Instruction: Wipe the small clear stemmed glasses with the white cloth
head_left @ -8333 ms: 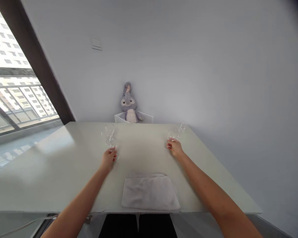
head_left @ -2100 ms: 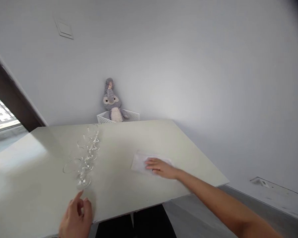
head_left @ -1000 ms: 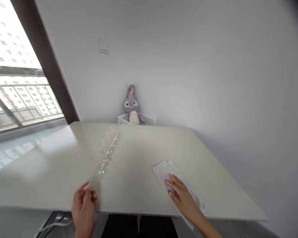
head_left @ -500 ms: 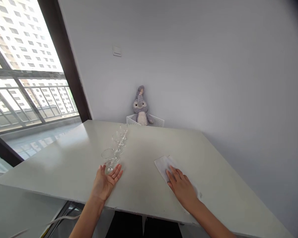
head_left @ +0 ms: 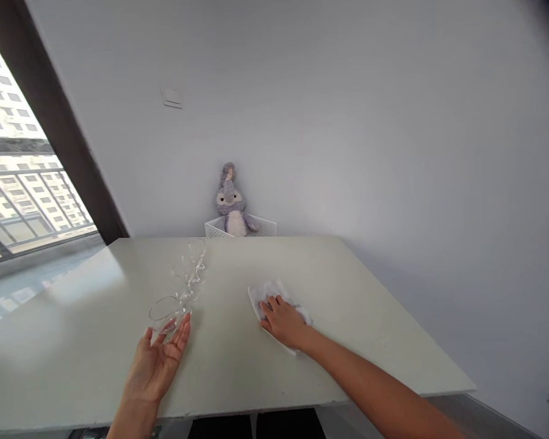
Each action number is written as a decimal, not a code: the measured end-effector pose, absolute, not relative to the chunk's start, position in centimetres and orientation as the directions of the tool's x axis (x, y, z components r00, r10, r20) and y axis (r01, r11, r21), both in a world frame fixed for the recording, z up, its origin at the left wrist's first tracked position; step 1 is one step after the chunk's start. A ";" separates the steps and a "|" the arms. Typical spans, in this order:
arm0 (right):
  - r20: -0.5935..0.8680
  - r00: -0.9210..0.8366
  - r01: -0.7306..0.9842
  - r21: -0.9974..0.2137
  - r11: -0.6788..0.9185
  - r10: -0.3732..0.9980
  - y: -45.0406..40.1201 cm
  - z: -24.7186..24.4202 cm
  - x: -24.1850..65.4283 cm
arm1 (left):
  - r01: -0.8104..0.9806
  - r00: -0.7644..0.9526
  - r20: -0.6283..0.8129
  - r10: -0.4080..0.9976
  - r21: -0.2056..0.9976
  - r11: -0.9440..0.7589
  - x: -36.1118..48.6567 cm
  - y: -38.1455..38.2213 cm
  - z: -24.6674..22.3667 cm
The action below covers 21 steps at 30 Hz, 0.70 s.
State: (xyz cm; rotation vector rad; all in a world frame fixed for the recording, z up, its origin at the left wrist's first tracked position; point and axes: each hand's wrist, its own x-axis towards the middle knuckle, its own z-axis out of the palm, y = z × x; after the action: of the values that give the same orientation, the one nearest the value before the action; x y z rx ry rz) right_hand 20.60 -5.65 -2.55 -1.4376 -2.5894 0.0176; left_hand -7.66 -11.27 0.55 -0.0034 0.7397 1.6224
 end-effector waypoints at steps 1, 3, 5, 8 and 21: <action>0.148 -0.511 0.844 -0.103 0.527 0.847 -5.3 -2.4 20.3 | -0.890 -0.206 -0.402 0.892 0.455 -0.001 -7.7 -11.3 0.6; 0.154 -0.494 0.852 -0.109 0.512 0.856 -4.7 -2.4 19.6 | -0.892 -0.184 -0.390 0.902 0.451 0.013 -7.8 -11.5 0.6; 0.165 -0.475 0.863 -0.104 0.494 0.864 -4.1 -2.4 19.2 | -0.894 -0.149 -0.385 0.911 0.446 0.042 -7.8 -11.7 0.5; 0.165 -0.446 0.880 -0.097 0.465 0.880 -3.4 -2.6 18.9 | -0.892 -0.100 -0.397 0.912 0.443 0.095 -7.2 -12.1 0.6; 0.179 -0.310 0.925 -0.170 0.340 0.934 -0.2 -3.6 19.6 | -0.751 0.152 -0.372 0.916 0.558 0.351 0.3 -11.0 1.9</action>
State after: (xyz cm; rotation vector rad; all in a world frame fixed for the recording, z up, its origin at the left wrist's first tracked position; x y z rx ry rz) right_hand 19.58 -0.22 -3.62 -1.6747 -2.3601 0.0514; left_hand 0.26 -11.03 1.94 0.2652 0.7402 1.2163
